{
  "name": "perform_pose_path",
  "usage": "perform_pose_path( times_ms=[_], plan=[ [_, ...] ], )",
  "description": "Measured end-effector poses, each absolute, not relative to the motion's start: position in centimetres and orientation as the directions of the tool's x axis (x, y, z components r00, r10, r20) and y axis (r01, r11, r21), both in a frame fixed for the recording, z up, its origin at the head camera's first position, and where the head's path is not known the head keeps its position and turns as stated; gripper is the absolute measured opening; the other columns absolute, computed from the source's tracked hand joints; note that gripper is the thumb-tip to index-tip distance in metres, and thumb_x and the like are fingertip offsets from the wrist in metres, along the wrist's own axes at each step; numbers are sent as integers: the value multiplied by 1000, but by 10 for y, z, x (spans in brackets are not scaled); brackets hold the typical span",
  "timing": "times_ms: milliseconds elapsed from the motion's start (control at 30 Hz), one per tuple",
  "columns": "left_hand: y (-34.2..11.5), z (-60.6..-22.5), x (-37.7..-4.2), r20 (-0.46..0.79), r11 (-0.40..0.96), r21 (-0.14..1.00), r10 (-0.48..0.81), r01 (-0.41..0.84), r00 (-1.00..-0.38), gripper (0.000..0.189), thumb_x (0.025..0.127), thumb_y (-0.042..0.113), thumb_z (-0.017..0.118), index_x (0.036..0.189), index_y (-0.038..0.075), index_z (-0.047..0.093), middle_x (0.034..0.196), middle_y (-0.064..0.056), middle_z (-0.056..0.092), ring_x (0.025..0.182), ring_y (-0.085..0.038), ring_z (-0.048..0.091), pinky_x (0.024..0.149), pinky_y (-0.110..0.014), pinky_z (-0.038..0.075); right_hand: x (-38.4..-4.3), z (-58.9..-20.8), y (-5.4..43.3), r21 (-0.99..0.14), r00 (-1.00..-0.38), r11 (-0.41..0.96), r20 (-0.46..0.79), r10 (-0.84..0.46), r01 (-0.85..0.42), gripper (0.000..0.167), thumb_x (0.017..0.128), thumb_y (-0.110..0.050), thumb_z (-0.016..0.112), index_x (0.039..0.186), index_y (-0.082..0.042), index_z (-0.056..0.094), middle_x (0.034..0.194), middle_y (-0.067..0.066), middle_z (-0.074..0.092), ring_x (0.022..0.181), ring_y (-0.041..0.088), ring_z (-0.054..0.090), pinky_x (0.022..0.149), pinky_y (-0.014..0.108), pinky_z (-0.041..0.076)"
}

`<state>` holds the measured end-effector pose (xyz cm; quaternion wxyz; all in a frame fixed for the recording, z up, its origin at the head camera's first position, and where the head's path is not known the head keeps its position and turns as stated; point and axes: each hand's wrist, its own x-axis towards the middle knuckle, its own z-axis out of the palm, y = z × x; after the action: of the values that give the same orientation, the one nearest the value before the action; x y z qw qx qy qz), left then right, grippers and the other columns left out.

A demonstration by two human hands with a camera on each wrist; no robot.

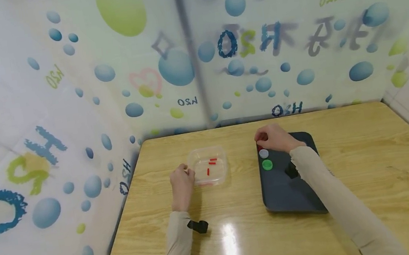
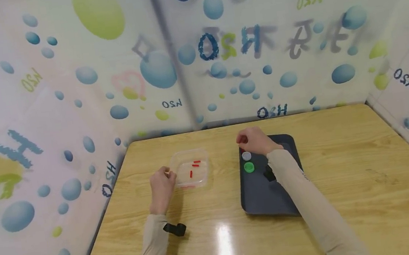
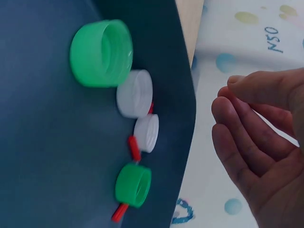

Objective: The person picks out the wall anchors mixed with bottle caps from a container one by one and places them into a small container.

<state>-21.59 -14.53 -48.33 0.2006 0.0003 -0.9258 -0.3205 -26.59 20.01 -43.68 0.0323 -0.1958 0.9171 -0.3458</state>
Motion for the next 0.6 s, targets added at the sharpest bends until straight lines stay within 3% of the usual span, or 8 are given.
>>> perform_pose_path(
  times_ms=[600],
  plan=[
    [-145,-483,-216,343,779,616,-126,122,-931,19,88,0,61,99,-13,70,78,-23,72,65,-26,67,58,-38,55,-264,-448,249,-606,-949,739,95,-300,-294,19,94,-5,65,110,4,70,99,18,73,87,28,68,78,43,56]
  ],
)
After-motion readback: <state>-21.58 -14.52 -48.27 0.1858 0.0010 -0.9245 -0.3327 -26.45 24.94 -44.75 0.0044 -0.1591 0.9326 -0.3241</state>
